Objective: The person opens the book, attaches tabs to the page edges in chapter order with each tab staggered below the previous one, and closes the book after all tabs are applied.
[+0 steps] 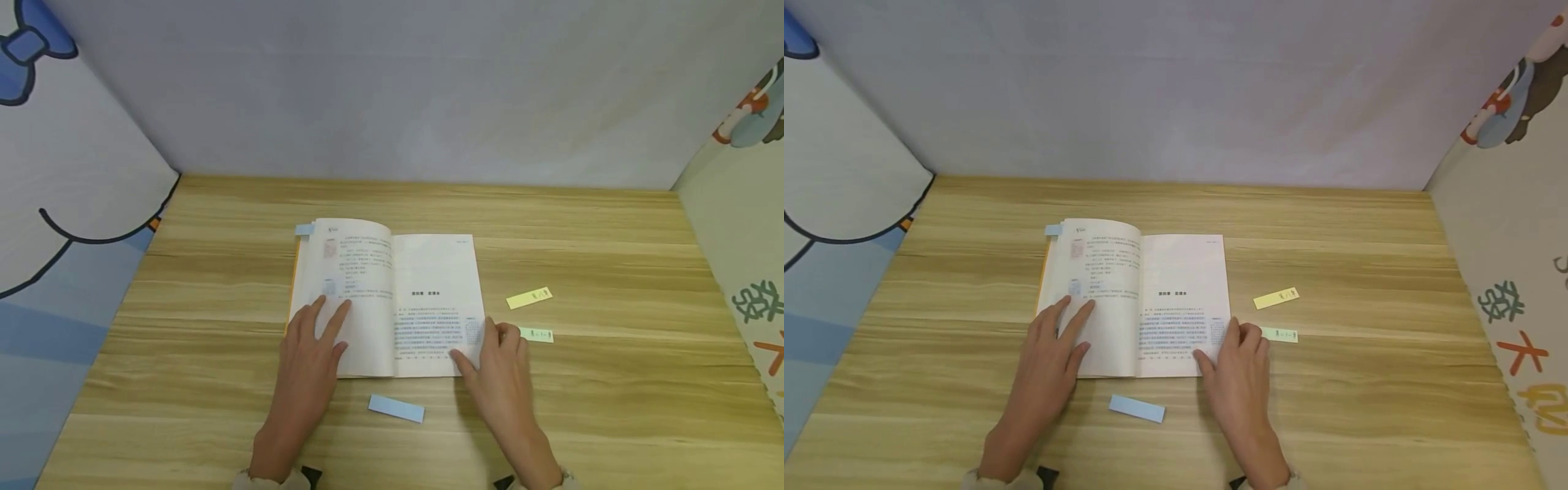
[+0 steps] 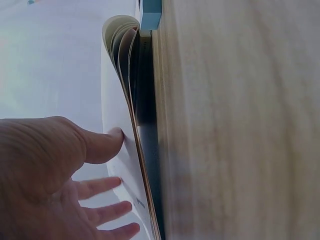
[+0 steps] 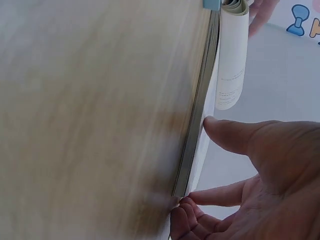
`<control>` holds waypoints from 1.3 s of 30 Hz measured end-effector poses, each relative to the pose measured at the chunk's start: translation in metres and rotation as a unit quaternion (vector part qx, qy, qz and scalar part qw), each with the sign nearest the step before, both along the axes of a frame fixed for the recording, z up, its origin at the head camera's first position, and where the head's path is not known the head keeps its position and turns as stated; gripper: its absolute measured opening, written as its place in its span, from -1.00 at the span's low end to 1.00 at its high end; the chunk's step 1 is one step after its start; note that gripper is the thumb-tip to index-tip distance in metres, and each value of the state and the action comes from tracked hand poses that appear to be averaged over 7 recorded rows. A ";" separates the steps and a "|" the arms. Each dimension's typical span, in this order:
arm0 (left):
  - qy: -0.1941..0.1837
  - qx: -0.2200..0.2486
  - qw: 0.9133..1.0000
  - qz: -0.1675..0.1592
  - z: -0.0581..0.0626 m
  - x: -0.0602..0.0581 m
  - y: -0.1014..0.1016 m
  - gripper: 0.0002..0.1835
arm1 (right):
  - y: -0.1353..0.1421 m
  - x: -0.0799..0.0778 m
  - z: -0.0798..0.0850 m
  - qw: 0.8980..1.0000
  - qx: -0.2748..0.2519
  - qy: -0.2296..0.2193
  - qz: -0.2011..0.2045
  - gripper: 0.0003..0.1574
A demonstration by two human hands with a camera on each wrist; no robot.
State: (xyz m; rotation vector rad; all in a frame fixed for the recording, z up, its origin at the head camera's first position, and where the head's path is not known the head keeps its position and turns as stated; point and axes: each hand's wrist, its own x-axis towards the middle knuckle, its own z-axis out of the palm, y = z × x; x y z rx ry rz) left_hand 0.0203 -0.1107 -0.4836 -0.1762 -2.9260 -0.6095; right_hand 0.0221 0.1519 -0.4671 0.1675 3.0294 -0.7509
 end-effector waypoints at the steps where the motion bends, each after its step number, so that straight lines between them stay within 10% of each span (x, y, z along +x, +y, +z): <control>1: 0.010 -0.004 1.000 -0.006 0.000 -0.001 0.000 -0.25 | 0.000 0.000 0.000 1.000 -0.002 -0.002 -0.001 0.02; 10: 0.019 -0.002 0.998 -0.064 0.000 -0.002 0.003 0.00 | -0.001 -0.001 -0.002 1.000 -0.022 -0.002 -0.016 0.04; 21: 0.012 -0.005 0.999 -0.048 0.003 -0.001 0.005 -0.01 | -0.001 0.000 -0.001 0.997 -0.060 0.048 -0.013 -0.14; 39: 0.014 0.000 0.998 -0.065 0.003 -0.001 0.014 -0.19 | -0.014 0.006 -0.003 0.982 -0.112 0.113 0.102 -0.06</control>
